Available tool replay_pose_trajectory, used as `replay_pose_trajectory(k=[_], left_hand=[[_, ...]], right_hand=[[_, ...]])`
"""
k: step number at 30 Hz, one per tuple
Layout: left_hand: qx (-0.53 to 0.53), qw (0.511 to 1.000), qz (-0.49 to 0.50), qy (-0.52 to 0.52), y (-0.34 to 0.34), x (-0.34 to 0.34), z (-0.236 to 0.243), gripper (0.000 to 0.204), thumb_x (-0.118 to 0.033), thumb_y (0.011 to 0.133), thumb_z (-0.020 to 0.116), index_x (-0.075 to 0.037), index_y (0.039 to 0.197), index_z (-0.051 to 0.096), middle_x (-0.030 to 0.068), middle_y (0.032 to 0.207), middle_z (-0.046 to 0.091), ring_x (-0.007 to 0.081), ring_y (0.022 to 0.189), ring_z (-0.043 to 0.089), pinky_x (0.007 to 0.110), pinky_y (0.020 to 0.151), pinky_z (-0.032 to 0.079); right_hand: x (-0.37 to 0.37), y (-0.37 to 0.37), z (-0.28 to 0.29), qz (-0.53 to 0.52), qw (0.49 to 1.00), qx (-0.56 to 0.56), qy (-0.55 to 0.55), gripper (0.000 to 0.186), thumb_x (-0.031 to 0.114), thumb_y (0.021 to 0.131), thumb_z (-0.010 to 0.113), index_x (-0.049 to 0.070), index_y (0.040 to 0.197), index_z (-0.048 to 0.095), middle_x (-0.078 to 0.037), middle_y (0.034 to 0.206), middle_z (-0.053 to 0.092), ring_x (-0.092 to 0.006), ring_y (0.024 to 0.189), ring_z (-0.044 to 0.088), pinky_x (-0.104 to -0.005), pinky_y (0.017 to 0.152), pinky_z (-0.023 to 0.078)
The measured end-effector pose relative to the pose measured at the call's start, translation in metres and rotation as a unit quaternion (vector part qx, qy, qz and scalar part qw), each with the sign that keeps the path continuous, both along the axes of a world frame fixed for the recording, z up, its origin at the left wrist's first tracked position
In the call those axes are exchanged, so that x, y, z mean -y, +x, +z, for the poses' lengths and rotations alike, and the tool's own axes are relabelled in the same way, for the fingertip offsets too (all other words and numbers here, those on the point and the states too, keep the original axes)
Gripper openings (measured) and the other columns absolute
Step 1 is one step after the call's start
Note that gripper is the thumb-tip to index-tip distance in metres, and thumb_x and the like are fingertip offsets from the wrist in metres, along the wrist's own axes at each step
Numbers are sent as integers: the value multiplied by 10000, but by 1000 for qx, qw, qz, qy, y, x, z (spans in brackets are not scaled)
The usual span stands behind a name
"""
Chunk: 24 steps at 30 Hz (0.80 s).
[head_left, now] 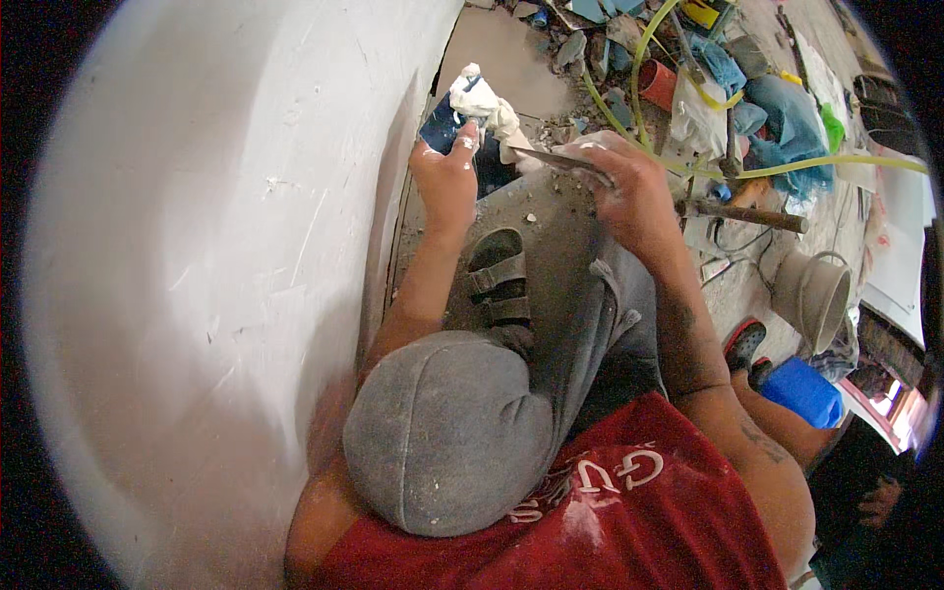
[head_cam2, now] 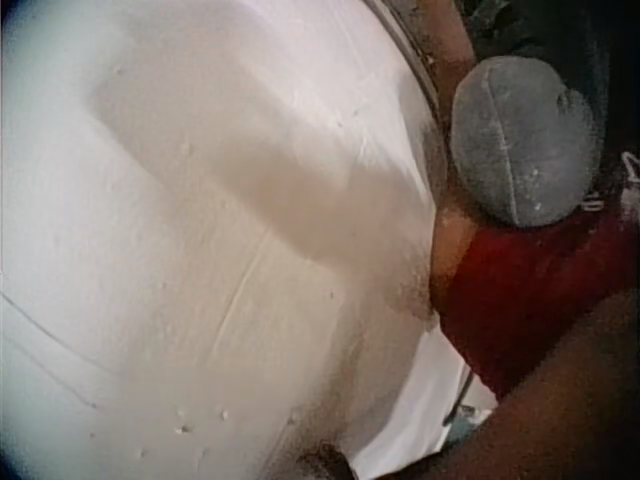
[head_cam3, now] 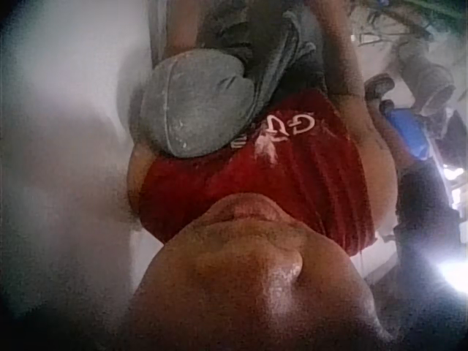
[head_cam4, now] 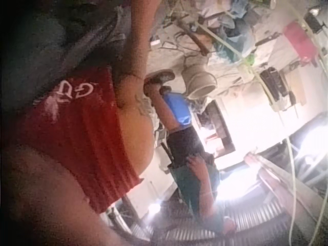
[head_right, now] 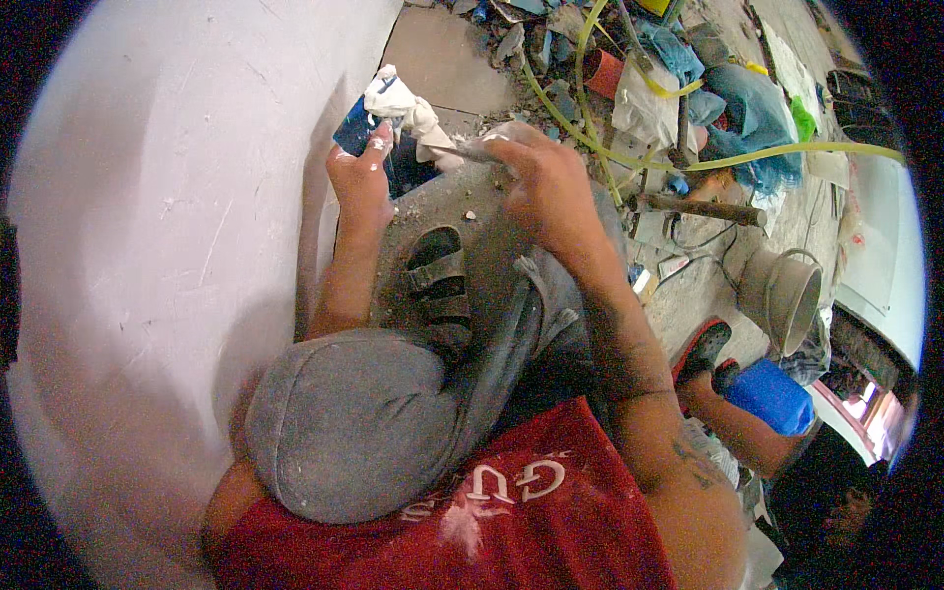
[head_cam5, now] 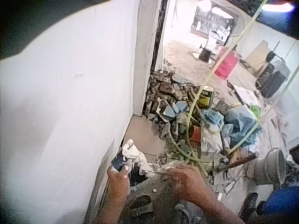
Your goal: Applying joint compound to a wall section during renovation.
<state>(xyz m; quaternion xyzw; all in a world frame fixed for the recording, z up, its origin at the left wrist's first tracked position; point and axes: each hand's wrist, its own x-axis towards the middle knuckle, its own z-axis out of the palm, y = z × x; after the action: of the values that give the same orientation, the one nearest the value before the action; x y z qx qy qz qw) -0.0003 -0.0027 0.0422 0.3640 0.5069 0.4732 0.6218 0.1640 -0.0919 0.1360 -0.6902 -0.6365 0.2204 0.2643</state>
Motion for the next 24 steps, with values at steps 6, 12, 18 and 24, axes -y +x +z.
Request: replay_pose_trajectory(k=[6, 12, 18, 24], left_hand=[[-42, 999, 4, -18, -2, -7, 5, 134, -94, 766, 653, 17, 827, 610, 22, 707, 599, 88, 593, 531, 248, 544, 423], [35, 988, -10, -148, -16, -5, -9, 212, -50, 753, 642, 2, 949, 579, 54, 818, 615, 128, 686, 594, 284, 560, 487], [147, 970, -31, -189, -7, 3, -5, 182, -46, 763, 627, 19, 932, 606, 43, 816, 616, 127, 678, 600, 272, 558, 482], [170, 963, -38, -207, -9, -3, -6, 154, -28, 766, 620, 0, 918, 622, 36, 806, 623, 118, 651, 602, 257, 565, 477]], right_hand=[[-7, 28, 4, -189, 971, -141, -34, 207, 78, 748, 661, -8, 930, 611, -20, 803, 629, -84, 720, 556, -241, 686, 452], [-10, 55, 6, -230, 942, -245, -7, 199, 126, 772, 645, -9, 915, 616, -23, 791, 633, -103, 693, 572, -246, 666, 462], [-25, 63, -4, -187, 941, -282, 7, 208, 146, 810, 602, 6, 954, 546, -8, 776, 570, -91, 684, 522, -243, 626, 433], [-28, 72, -7, -198, 828, -518, 78, 318, 116, 810, 572, 14, 1101, 497, -33, 948, 578, -122, 824, 554, -269, 775, 448]])
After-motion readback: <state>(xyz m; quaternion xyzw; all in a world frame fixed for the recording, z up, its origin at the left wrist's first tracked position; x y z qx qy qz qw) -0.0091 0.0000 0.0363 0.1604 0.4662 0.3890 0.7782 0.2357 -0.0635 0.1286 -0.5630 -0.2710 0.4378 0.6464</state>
